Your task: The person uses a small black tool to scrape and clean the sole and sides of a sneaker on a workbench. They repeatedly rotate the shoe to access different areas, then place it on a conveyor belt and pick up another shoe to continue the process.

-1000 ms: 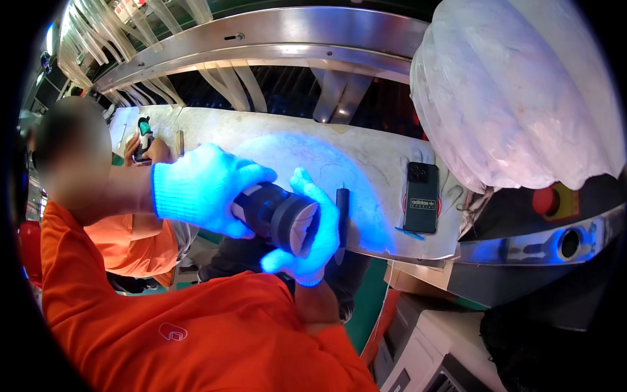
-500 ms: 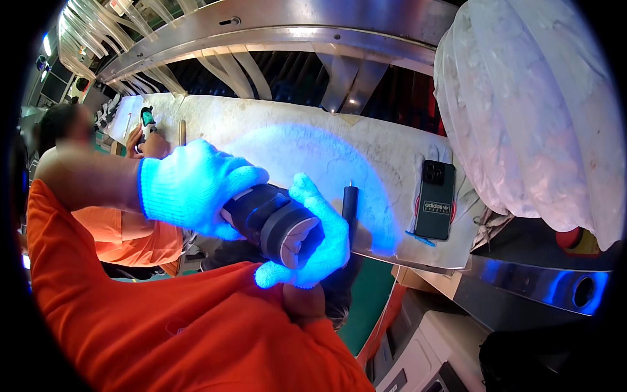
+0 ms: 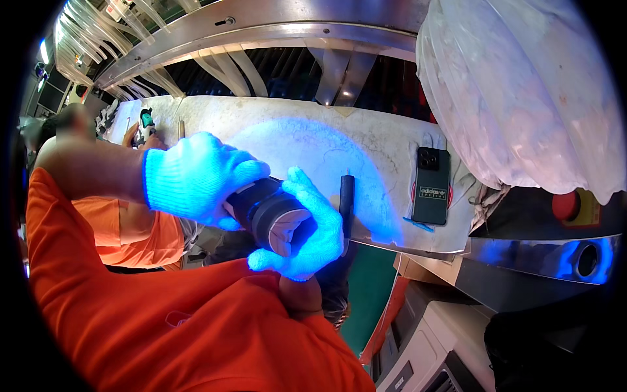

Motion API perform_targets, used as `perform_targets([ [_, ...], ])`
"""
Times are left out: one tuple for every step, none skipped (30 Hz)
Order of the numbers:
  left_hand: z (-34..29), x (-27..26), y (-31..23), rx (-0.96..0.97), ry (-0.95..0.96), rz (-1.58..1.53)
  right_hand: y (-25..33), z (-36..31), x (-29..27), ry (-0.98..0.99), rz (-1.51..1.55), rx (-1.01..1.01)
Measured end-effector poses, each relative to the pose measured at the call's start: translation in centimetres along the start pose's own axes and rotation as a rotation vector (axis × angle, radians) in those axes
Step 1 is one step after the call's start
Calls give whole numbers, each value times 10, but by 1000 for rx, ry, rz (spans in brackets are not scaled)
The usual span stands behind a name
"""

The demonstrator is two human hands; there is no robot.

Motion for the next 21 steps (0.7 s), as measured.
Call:
perform_targets([
  [0, 1, -1, 4, -7, 1, 0, 0, 0, -5, 2, -3],
  [1, 1, 0, 2, 5, 8, 1, 0, 0, -9, 3, -6],
  [2, 2, 0, 1, 16, 16, 4, 0, 1, -15, -1, -1],
  [2, 3, 1, -1, 27, 23, 6, 0, 3, -19, 9, 9],
  [2, 3, 0, 11, 22, 24, 8, 0, 4, -25, 18, 19],
  [2, 2, -1, 24, 17, 26, 10, -2, 5, -32, 42, 33],
  [1, 3, -2, 37, 9, 27, 11, -2, 5, -34, 56, 30],
  [1, 4, -2, 63, -14, 30, 11, -3, 6, -34, 71, 28],
  [1, 7, -1, 89, -36, 34, 9, -5, 7, -32, 76, 10],
  [0, 9, -2, 116, -64, 30, 12, -1, 8, -20, 80, -4],
  [-1, 9, -4, 135, -97, 13, 15, 2, 9, -10, 86, -16],
  [-2, 9, -6, 154, -129, -4, 17, 6, 11, 0, 94, -24],
  [-3, 9, -8, 172, -160, -21, 20, 7, 12, 11, 103, -31],
  [-1, 11, -8, 174, -147, -30, 29, 9, 11, -2, 119, 48],
  [0, 14, -8, 175, -132, -40, 39, 8, 10, -16, 135, 128],
  [2, 20, -8, 182, -119, -54, 42, 4, 8, -22, 88, 203],
  [1, 24, -7, 202, -155, -78, 46, 0, 7, -26, 46, 279],
  [1, 29, -4, 223, -190, -102, 44, 0, 6, -3, 100, 226],
  [3, 31, -3, 251, -212, -130, 38, 2, 5, 21, 148, 169],
  [6, 34, -2, 282, -224, -165, 36, 2, 3, 46, 194, 114],
  [10, 34, -2, 314, -218, -203, 36, -1, 0, 52, 300, 169],
])
Point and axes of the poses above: each hand's wrist, its own z-axis towards the middle knuckle, its own x-axis out of the palm, y = z × x, the point moved 2 cm from there along z, towards the middle knuckle, and after that the axes turned 7 degrees about -z, right-handed, at the moved point
